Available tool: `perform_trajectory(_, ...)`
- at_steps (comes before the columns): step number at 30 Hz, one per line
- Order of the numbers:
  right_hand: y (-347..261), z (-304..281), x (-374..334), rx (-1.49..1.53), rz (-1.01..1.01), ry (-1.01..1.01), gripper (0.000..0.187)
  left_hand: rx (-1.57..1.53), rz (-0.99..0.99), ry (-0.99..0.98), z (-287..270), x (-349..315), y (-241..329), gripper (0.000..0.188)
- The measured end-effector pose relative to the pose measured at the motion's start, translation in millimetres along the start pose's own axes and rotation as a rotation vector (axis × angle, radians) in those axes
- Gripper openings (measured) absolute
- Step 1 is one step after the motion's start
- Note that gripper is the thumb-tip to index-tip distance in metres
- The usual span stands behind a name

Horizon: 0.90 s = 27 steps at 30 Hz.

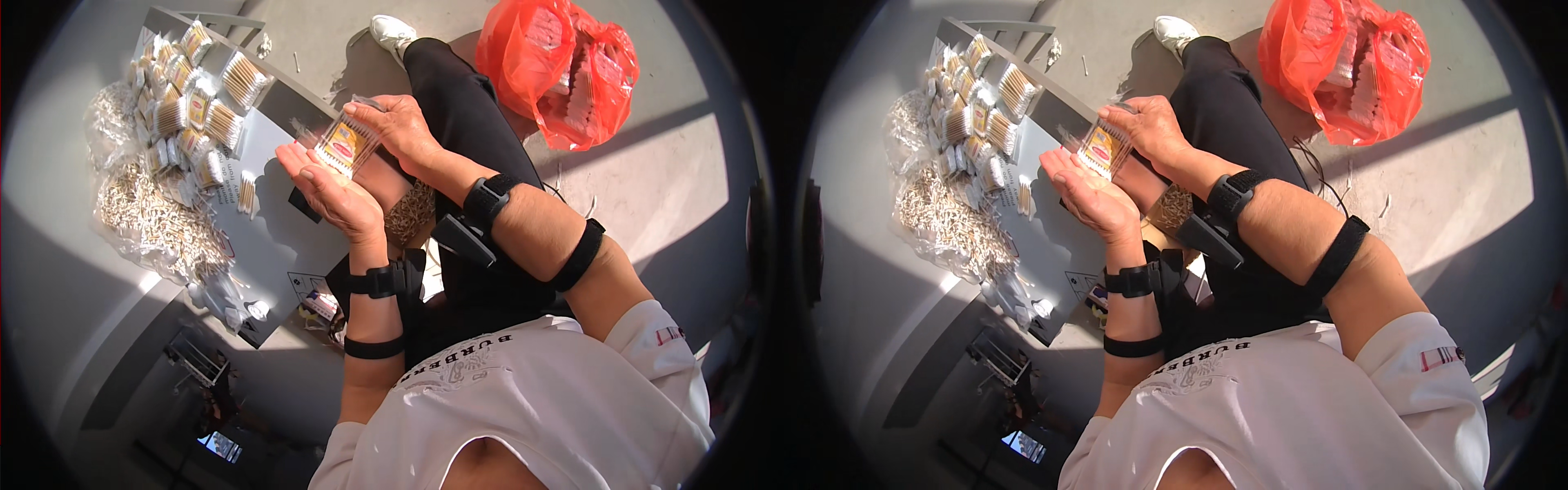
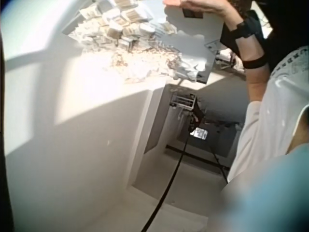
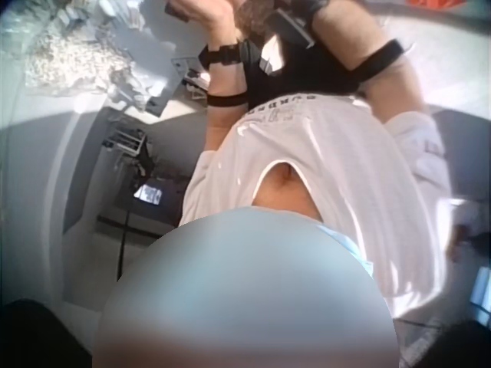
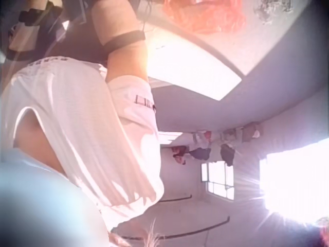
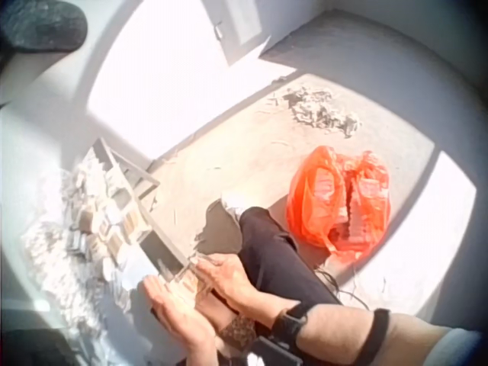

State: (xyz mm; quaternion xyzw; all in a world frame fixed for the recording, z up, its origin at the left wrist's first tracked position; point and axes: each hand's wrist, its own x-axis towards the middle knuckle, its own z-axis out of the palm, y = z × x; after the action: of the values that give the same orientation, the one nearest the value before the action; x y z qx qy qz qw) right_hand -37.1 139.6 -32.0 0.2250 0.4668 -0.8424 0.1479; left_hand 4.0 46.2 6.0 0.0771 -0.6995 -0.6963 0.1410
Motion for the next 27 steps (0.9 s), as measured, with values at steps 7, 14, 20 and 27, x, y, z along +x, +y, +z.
perform_trajectory(7, -0.8, 0.1, -1.3, 0.142, 0.044, -0.013, 0.031, 0.031, 0.03, -0.008, 1.1, 0.0, -0.7, 0.068)
perform_trajectory(14, -2.0, 2.2, -2.2, -0.026, -0.007, 0.032, 0.032, 0.101, 0.017, 0.027, 0.6, -2.0, 1.2, 0.065)
perform_trajectory(20, -9.8, -8.5, -7.0, 0.12, 0.069, -0.066, 0.03, 0.752, 0.209, -0.221, -13.9, -0.1, 4.7, 0.07)
perform_trajectory(27, -19.8, -10.2, -22.7, -0.014, -0.002, -0.113, 0.021, 1.362, 0.337, -0.444, -26.6, -11.1, 6.4, 0.084)
